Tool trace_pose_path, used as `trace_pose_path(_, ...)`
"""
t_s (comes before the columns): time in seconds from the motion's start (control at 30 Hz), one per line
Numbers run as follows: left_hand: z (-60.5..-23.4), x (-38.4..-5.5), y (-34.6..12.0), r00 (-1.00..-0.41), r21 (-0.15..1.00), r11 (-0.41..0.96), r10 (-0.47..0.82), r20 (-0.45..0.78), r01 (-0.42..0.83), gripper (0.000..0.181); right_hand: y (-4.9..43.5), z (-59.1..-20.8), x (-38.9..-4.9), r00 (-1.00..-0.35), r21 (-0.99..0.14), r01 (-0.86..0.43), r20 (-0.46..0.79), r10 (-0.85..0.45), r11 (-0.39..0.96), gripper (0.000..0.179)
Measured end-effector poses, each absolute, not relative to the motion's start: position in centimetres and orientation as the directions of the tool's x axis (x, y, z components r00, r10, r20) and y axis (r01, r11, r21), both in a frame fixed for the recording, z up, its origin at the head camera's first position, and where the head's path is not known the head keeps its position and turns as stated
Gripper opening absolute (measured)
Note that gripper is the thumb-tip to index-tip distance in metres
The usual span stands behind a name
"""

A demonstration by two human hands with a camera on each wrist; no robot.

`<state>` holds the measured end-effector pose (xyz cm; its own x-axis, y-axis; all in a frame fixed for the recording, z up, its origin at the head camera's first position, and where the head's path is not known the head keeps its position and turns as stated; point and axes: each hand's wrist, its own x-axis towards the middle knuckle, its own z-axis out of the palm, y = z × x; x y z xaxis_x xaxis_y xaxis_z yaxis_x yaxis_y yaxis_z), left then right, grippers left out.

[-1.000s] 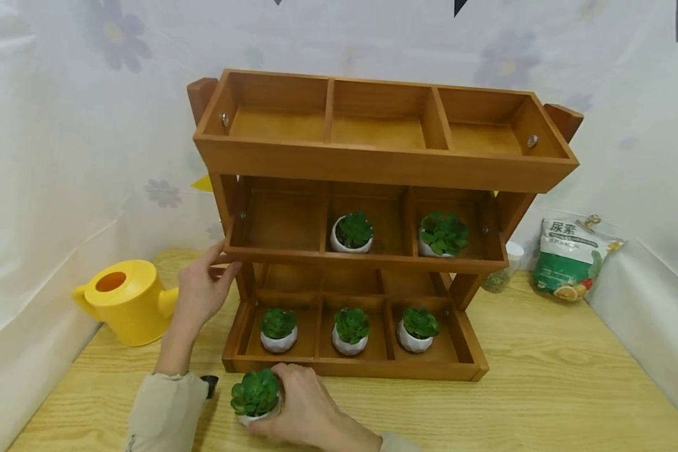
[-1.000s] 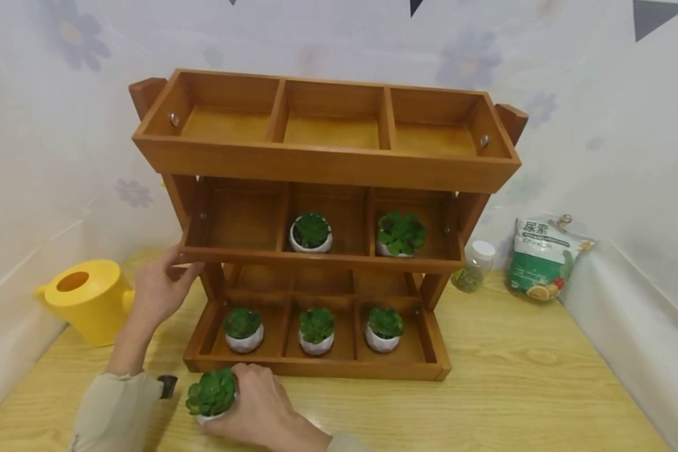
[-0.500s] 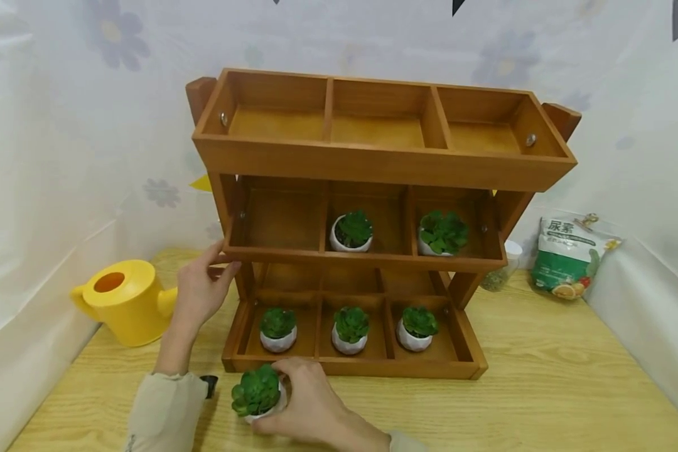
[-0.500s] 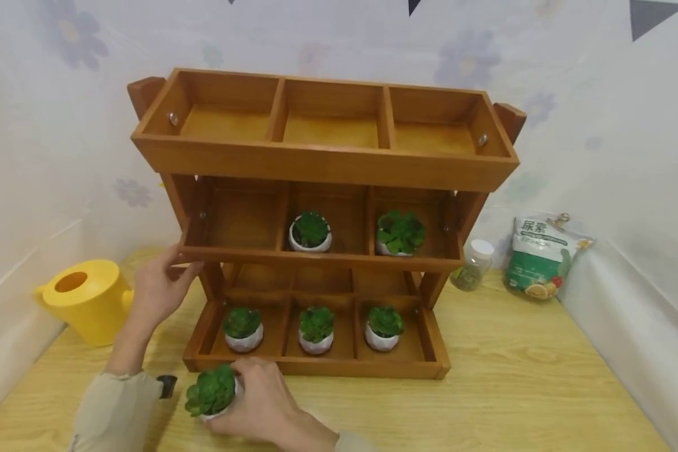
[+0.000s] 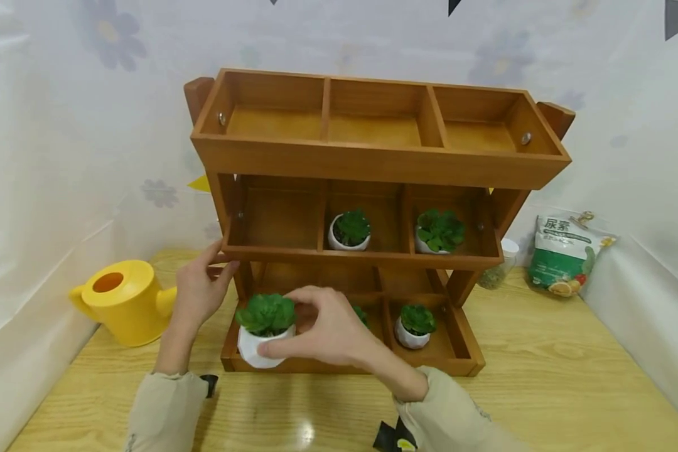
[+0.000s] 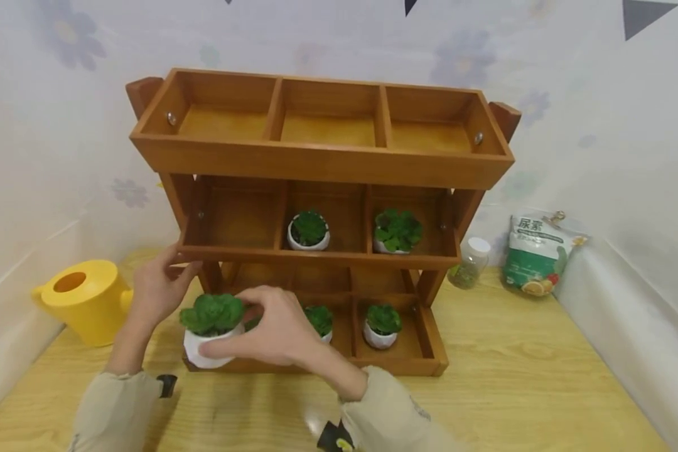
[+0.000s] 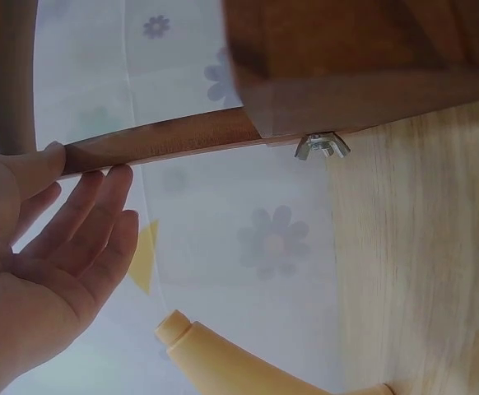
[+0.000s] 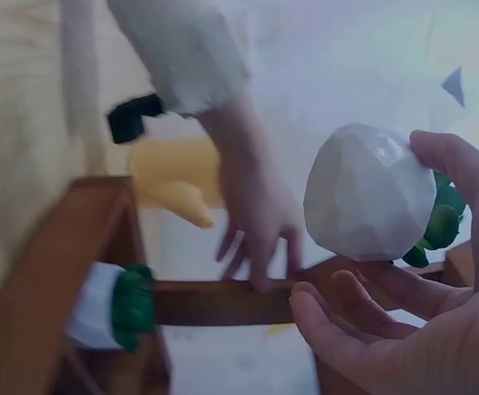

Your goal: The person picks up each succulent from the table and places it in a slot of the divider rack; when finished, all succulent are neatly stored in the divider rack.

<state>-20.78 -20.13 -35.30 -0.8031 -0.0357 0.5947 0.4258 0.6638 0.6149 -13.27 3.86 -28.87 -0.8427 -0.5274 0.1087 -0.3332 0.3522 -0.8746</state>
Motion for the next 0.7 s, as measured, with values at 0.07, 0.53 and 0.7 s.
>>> trace_pose_path(0.07,-35.4,-20.9,-20.2,-0.8,0.613,0.661,-0.032,0.599,0.433,0.043,4.1,-27.4,-13.9,-0.839,-0.879,-0.334,0.112,-0.533,0.341,0.042)
trace_pose_path(0.53,-35.1,-20.8,-20.0,-0.792,0.613,0.658,-0.04,0.609,0.438,0.043,4.6,-20.6,-17.3,-0.835,-0.724,-0.497,0.248,-0.492,0.479,0.046)
trace_pose_path(0.7,-35.3,-20.7,-20.2,-0.788,0.601,0.669,-0.035,0.615,0.439,0.043,3.9,-20.3,-18.2,-0.85,-0.719,-0.49,0.268,-0.453,0.494,0.052)
